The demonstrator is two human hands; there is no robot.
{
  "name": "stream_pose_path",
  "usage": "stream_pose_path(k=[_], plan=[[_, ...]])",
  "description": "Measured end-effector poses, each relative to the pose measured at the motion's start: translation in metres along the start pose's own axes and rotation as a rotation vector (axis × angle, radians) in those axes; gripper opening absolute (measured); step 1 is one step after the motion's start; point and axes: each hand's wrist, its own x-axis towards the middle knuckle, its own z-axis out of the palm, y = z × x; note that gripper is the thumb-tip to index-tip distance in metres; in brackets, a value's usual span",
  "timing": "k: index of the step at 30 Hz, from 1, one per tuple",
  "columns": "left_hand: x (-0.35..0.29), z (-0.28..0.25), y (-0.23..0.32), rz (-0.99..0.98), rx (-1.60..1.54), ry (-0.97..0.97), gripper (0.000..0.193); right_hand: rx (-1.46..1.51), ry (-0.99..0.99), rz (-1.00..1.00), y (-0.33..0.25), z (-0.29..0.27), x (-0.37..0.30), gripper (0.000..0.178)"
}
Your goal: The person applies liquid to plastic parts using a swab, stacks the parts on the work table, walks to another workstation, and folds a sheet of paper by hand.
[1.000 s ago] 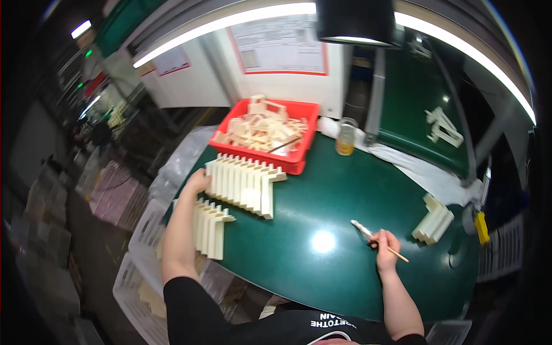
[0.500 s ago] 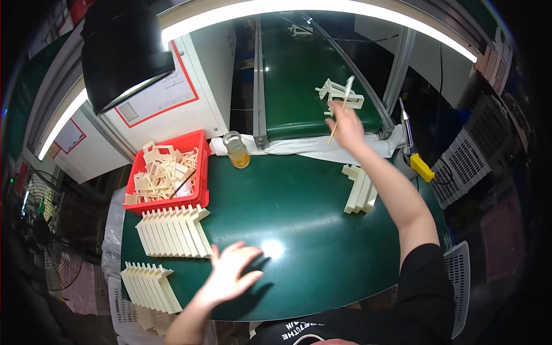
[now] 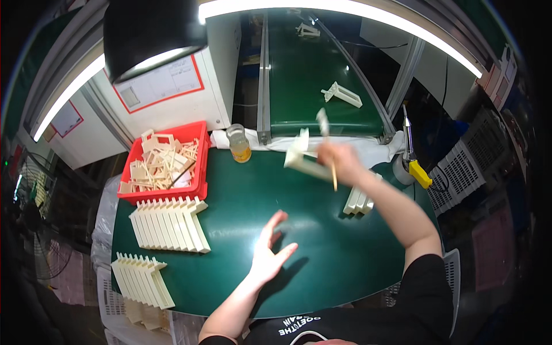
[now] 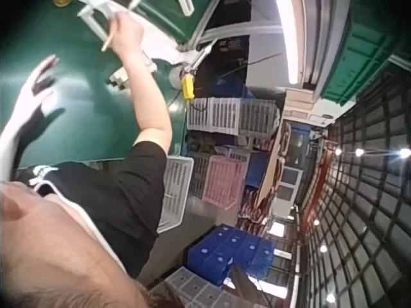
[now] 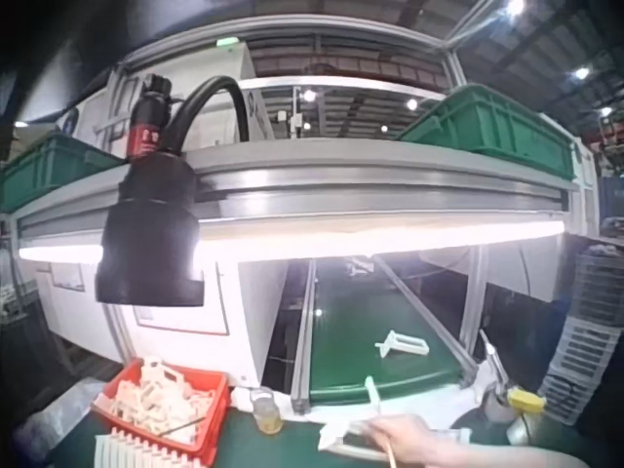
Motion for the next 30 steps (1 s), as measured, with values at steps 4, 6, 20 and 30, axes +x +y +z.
stream_pose_path(k=[4,6,20,30], plan=[[-0.005,0.001,-0.027,-0.068,-0.277,-0.008,0.074,0.309,-0.296,0.093,-0.097,0.046,-0.098,0.014],[-0.008,0.003,-0.034,-0.213,-0.463,-0.002,0.066,0.243,-0.204,0.049,-0.098,0.069,-0.119,0.017],[-0.006,0.000,-0.038,-0.131,-0.332,0.169,0.053,0.285,0.301,-0.210,-0.133,0.062,-0.140,0.028],[-0.009,0.002,-0.039,-0.042,-0.140,0.234,0.057,0.416,0.328,-0.044,-0.137,0.061,-0.145,0.017]])
